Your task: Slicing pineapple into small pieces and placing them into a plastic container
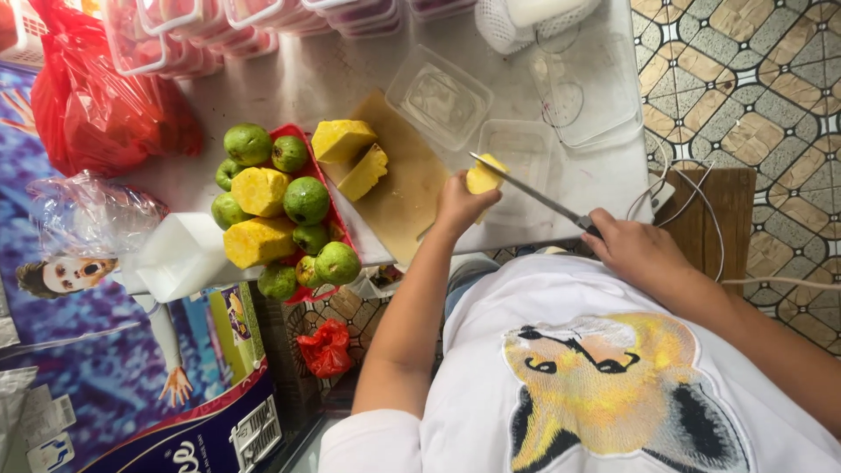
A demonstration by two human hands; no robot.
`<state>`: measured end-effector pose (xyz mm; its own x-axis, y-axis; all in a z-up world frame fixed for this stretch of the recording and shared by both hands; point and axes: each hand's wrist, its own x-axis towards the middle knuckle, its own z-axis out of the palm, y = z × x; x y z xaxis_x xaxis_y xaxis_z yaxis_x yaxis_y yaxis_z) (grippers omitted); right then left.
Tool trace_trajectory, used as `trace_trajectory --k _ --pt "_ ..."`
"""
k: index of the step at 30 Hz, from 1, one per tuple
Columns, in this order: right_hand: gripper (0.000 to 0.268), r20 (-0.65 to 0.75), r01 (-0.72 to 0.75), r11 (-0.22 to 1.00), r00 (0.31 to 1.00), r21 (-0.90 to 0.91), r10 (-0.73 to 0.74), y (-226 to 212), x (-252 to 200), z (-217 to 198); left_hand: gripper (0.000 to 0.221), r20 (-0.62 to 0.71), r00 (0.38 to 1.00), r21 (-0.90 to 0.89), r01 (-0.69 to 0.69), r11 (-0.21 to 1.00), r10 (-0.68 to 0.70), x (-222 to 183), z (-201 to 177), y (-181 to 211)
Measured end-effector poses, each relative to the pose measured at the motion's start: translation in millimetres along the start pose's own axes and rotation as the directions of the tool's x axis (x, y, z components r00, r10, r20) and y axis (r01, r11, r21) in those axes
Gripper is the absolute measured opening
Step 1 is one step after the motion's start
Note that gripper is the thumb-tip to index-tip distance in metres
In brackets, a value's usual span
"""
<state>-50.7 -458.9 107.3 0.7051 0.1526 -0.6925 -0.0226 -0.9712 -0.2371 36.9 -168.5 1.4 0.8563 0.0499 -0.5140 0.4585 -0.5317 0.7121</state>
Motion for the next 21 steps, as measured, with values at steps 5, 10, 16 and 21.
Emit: trace_trajectory --k 5,10,16,21 --pt "0.035 -0.024 0.01 1.0 1.0 -0.006 -0.01 -9.8 12.8 6.1 0.056 0.058 0.998 0.041 -0.006 0.999 0.004 -9.8 10.4 6.2" --pt "0.032 -0.037 0.011 0.999 0.999 0.043 -0.009 -21.9 22.6 -3.1 0.054 0.052 0.999 -0.003 -0.012 1.0 0.012 -2.7 12.4 0.1" --pt "0.034 0.022 0.012 0.999 1.0 0.05 -0.013 -13.5 19.6 7.0 0.055 0.007 1.0 0.116 -0.017 0.993 0.017 -4.5 -1.7 4.6" --pt "0.032 -0.05 0.017 0.998 0.999 0.067 -0.014 -13.0 25.5 9.1 0.052 0.058 0.998 0.016 -0.005 1.0 0.004 2.2 12.6 1.7"
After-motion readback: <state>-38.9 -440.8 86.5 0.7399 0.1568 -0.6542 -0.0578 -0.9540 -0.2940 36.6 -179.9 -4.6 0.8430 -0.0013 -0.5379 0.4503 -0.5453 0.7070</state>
